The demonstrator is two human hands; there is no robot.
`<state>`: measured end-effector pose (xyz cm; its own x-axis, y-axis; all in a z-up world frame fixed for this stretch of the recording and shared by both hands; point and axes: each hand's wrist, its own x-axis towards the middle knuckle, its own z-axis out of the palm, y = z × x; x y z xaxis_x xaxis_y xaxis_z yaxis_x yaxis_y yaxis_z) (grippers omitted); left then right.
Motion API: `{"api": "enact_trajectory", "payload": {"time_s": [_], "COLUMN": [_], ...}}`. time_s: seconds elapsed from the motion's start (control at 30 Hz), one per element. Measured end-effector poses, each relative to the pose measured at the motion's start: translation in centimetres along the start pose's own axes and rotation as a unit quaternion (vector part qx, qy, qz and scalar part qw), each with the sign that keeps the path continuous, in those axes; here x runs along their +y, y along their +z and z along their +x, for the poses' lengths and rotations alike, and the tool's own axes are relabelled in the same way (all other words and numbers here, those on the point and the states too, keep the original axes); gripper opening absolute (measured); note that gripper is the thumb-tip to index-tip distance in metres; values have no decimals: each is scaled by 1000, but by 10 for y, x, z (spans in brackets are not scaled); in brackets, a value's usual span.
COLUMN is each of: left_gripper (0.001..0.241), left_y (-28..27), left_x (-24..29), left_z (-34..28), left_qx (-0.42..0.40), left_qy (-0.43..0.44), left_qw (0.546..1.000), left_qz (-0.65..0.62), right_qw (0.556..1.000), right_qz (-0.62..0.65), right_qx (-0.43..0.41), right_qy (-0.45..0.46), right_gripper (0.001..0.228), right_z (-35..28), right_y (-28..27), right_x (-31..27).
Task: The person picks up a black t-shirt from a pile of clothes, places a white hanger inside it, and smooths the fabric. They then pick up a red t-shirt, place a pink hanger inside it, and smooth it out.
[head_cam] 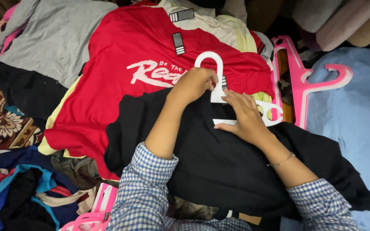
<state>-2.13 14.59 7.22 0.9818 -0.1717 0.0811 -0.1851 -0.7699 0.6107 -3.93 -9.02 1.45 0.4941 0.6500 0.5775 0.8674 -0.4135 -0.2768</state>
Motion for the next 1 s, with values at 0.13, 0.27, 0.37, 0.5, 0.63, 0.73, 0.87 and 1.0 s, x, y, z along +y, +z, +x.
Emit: {"api": "enact_trajectory", "payload": {"time_s": [0.13,0.27,0.37,0.5,0.63,0.73,0.87,1.0], "left_gripper": [42,52,56,64,66,63,50,43], "left_y": [-13,-17,-8,-7,-18,-24,-23,-20], "left_x": [-7,-9,-28,-36,-21,-14,-27,-33], "left_z": [-3,-6,1,2,-2,-2,2,2], "left_qx": [-29,-137,-162,-175,-183,-187,-156,-147], "left_qy": [-22,-119,-132,-138,-133,-116,-94,-83], "left_qw": [999,983,977,974,974,975,983,985], "left_qz": [-12,18,39,46,29,14,-16,-30], "right_qw": [1000,1000,1000,999,995,994,991,988], "right_qz": [15,7,4,15,52,69,85,116], "right_qx": [-2,-16,-31,-45,-67,-67,-85,-78], "right_qy": [-1,0,-1,7,46,47,54,64], "right_gripper": [84,66,49,33,30,31,30,23], "right_z": [-6,-13,-18,-29,-29,-31,-30,-30], "right_y": [3,4,3,6,3,6,5,4], "right_x": [3,8,6,4,-1,0,-10,-19]}}
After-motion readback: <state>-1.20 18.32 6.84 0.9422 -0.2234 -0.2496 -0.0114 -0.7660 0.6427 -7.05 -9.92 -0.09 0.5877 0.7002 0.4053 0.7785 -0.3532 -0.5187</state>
